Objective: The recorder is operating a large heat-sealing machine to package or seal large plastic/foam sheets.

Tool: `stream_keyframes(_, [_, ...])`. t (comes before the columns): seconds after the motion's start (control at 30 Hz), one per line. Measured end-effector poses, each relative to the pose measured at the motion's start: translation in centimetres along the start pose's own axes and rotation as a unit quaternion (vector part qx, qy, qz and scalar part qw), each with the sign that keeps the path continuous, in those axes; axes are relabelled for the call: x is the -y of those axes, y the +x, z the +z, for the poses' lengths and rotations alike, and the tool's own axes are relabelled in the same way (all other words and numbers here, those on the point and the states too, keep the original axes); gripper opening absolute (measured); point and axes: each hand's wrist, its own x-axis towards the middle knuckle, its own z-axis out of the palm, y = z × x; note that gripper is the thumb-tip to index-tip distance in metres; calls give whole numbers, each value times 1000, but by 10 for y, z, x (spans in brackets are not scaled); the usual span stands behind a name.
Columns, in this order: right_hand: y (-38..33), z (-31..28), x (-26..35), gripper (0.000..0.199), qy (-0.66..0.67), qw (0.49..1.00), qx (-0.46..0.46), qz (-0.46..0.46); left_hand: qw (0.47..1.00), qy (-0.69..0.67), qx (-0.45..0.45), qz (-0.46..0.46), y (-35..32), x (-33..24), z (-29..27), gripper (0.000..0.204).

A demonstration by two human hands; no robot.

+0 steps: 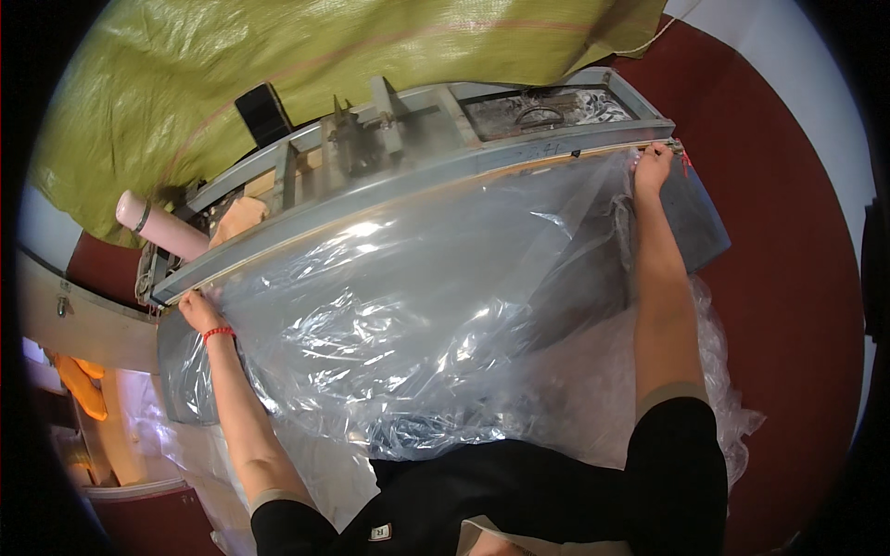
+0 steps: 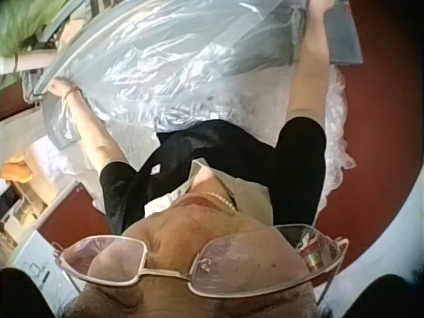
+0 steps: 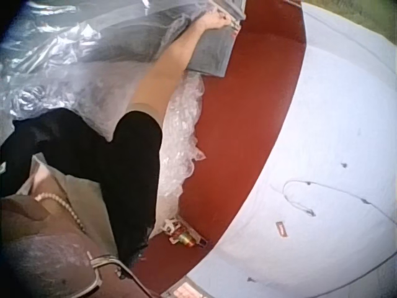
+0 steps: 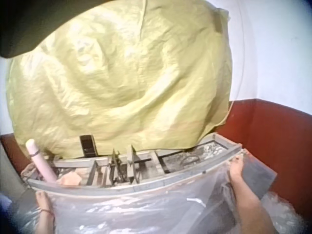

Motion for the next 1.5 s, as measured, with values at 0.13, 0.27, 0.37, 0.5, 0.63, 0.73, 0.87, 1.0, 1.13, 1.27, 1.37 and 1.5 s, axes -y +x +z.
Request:
stream_keyframes(0.13, [-9,7,21,13,-5,998,-60,29,999,-15,-31,-37,-7,-9,-5,6])
stream_keyframes(0.27, [-76,33,75,20,-121,956,11,-268,980,39,193,41,-34,-53,-24,3])
stream_keyframes(0.37, [-184,69,139,18,-92,867,211,-442,981,1,177,82,-91,-121,-34,6])
stream_keyframes(0.5, [-278,84,169,12,-80,727,409,-546,988,-42,77,129,-98,-136,-84,9])
stream_keyframes(0.63, [-284,69,123,15,-26,805,551,-219,963,151,-13,222,-95,-107,-113,8])
stream_keyframes(0.73, [-237,32,104,18,-103,840,490,-208,915,360,122,131,-124,-102,-121,17])
stream_keyframes(0.87, [-129,-58,58,16,-187,881,364,-238,781,437,321,309,-166,-95,-102,47])
stream_keyframes(1.0, [-57,-144,39,18,-341,859,296,-242,704,480,464,243,-198,-113,-76,68])
stream_keyframes(1.13, [-38,-168,28,23,-374,852,268,-248,701,619,324,145,-147,-84,-82,56])
stream_keyframes(1.27, [-39,-158,30,26,-397,846,256,-247,741,642,173,94,-113,-85,-100,43])
stream_keyframes(1.37, [-35,-168,26,27,-423,838,239,-248,870,408,211,177,-146,-97,-102,20])
stream_keyframes(1.5, [-33,-166,29,29,-446,833,228,-234,801,362,429,207,-210,-137,-77,15])
